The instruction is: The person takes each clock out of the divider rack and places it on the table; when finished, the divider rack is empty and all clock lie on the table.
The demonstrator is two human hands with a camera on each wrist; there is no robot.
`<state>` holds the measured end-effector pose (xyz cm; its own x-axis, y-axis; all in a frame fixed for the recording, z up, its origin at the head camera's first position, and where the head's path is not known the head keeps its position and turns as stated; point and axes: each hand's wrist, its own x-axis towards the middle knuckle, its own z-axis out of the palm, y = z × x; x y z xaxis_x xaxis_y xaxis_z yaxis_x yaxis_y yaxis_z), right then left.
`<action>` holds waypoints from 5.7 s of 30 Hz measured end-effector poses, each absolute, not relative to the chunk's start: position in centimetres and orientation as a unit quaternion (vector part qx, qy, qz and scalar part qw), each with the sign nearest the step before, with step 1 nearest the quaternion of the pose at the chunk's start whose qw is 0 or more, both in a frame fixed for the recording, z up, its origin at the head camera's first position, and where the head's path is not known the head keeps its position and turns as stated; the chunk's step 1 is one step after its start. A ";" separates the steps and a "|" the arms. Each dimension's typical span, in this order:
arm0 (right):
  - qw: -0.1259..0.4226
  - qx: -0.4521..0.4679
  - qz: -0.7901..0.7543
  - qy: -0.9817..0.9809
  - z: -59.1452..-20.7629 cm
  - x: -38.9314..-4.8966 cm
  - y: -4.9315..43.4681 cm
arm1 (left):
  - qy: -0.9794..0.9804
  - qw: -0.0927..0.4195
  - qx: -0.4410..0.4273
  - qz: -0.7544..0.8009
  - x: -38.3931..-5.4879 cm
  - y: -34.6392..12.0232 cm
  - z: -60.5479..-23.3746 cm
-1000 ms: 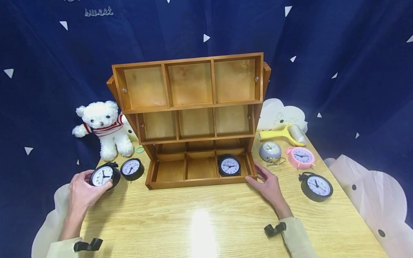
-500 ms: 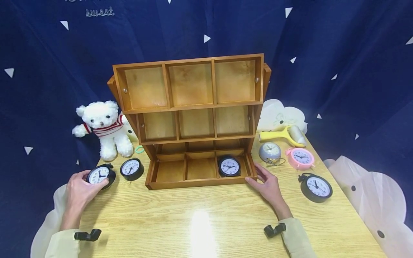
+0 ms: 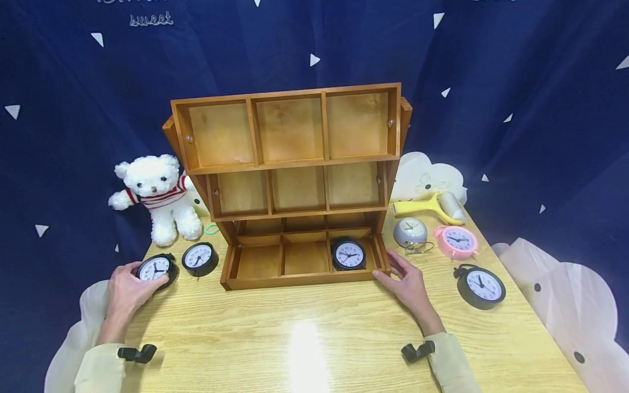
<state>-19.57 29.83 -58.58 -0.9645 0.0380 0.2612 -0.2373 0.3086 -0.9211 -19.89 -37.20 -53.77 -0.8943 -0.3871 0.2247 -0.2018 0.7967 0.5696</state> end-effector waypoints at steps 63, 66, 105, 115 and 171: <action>0.122 0.065 0.598 -0.790 -58.7 -19.5 29.8 | -0.885 0.211 -0.067 -0.410 -19.1 -18.6 -52.7; 0.119 0.062 0.597 -0.791 -58.8 -19.3 29.7 | -0.884 0.187 -0.097 -0.416 -19.1 -17.1 -53.1; 0.115 0.064 0.591 -0.796 -58.9 -19.7 29.9 | -0.887 0.017 -0.307 -0.344 -24.1 0.3 -52.2; 0.110 0.061 0.588 -0.799 -58.9 -19.6 30.0 | -0.899 0.003 -0.327 -0.292 -25.9 2.0 -51.8; 0.110 0.059 0.587 -0.800 -58.5 -19.5 29.8 | -0.895 -0.094 -0.399 -0.174 -29.7 2.9 -50.1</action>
